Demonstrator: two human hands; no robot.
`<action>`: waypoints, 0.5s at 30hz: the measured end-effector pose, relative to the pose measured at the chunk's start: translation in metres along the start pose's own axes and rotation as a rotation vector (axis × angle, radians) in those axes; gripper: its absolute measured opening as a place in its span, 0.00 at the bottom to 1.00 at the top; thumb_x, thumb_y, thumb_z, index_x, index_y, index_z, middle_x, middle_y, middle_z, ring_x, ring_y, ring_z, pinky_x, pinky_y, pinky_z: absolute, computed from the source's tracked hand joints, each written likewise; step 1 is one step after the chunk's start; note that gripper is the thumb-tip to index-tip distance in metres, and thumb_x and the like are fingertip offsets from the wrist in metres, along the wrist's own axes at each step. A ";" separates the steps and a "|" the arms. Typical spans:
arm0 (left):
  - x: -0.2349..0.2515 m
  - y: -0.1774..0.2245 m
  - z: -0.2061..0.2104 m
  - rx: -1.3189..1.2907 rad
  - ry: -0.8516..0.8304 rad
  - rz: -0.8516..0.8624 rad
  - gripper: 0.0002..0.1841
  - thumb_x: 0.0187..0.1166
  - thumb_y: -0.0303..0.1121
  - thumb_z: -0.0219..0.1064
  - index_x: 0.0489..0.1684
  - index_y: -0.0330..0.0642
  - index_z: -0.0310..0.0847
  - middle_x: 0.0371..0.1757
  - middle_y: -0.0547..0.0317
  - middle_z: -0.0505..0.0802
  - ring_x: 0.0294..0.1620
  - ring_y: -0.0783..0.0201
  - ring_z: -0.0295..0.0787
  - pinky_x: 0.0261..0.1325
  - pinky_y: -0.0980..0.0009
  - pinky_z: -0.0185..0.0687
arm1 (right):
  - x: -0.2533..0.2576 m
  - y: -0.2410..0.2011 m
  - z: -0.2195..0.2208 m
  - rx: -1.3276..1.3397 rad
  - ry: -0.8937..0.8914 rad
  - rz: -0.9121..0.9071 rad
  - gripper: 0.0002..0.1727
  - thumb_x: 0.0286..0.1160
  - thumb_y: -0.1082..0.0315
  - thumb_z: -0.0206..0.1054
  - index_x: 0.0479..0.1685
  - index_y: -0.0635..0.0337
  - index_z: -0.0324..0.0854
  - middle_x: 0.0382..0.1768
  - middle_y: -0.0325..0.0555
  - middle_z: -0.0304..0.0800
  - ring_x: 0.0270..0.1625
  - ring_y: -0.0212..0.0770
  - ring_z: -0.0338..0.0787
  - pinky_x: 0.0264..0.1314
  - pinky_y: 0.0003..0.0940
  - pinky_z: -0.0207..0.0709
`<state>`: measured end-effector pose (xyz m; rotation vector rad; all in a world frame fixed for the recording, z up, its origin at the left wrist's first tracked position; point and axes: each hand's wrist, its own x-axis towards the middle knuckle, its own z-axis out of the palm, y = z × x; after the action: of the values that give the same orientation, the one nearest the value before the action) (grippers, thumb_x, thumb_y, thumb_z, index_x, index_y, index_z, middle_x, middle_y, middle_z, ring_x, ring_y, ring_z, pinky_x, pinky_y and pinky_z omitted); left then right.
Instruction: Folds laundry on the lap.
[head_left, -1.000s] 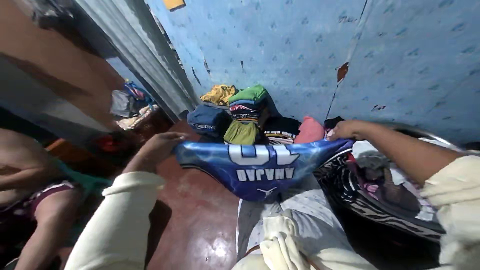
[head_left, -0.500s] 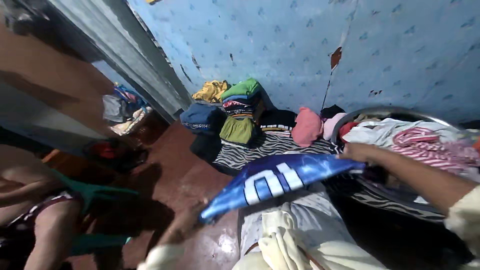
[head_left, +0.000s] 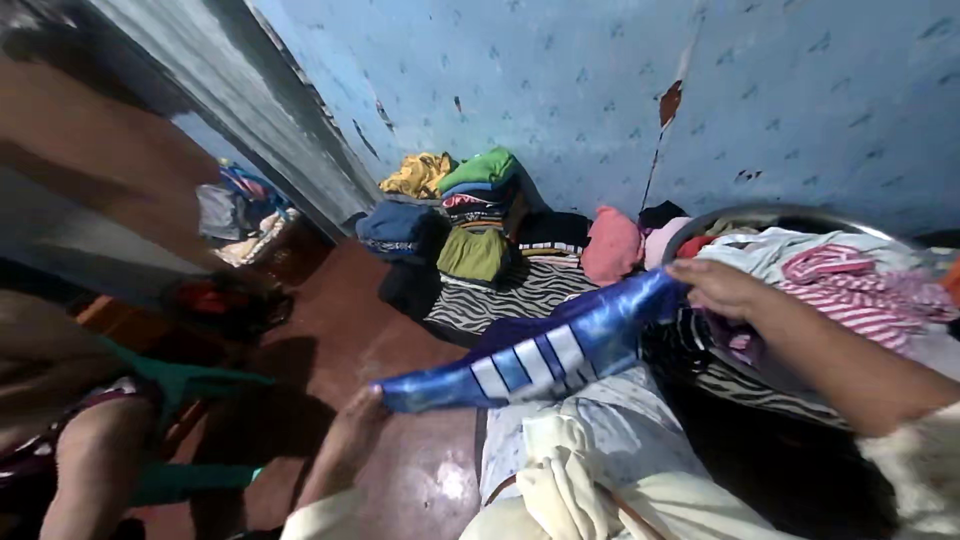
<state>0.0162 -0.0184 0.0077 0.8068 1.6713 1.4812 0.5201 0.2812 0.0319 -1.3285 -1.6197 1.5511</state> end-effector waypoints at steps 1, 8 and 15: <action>0.013 0.029 0.001 0.014 0.021 0.078 0.15 0.93 0.35 0.50 0.65 0.38 0.76 0.48 0.60 0.93 0.49 0.65 0.92 0.55 0.62 0.91 | 0.009 -0.019 -0.003 0.034 0.024 -0.089 0.20 0.94 0.60 0.52 0.71 0.65 0.74 0.60 0.53 0.85 0.58 0.40 0.86 0.64 0.44 0.81; 0.075 0.176 -0.008 0.047 0.137 0.402 0.15 0.91 0.41 0.56 0.70 0.50 0.73 0.53 0.66 0.89 0.52 0.70 0.89 0.57 0.65 0.88 | 0.043 -0.148 -0.025 0.154 0.120 -0.515 0.14 0.92 0.63 0.53 0.66 0.59 0.75 0.51 0.38 0.86 0.52 0.31 0.89 0.60 0.35 0.85; 0.084 0.247 -0.011 0.000 0.111 0.529 0.13 0.91 0.41 0.56 0.67 0.52 0.72 0.54 0.65 0.90 0.52 0.66 0.91 0.57 0.63 0.89 | 0.025 -0.227 -0.031 0.156 0.248 -0.693 0.09 0.91 0.65 0.56 0.60 0.54 0.76 0.49 0.36 0.85 0.50 0.31 0.88 0.57 0.35 0.86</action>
<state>-0.0423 0.0794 0.2429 1.2549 1.6090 1.9072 0.4734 0.3487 0.2474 -0.7186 -1.5341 1.0186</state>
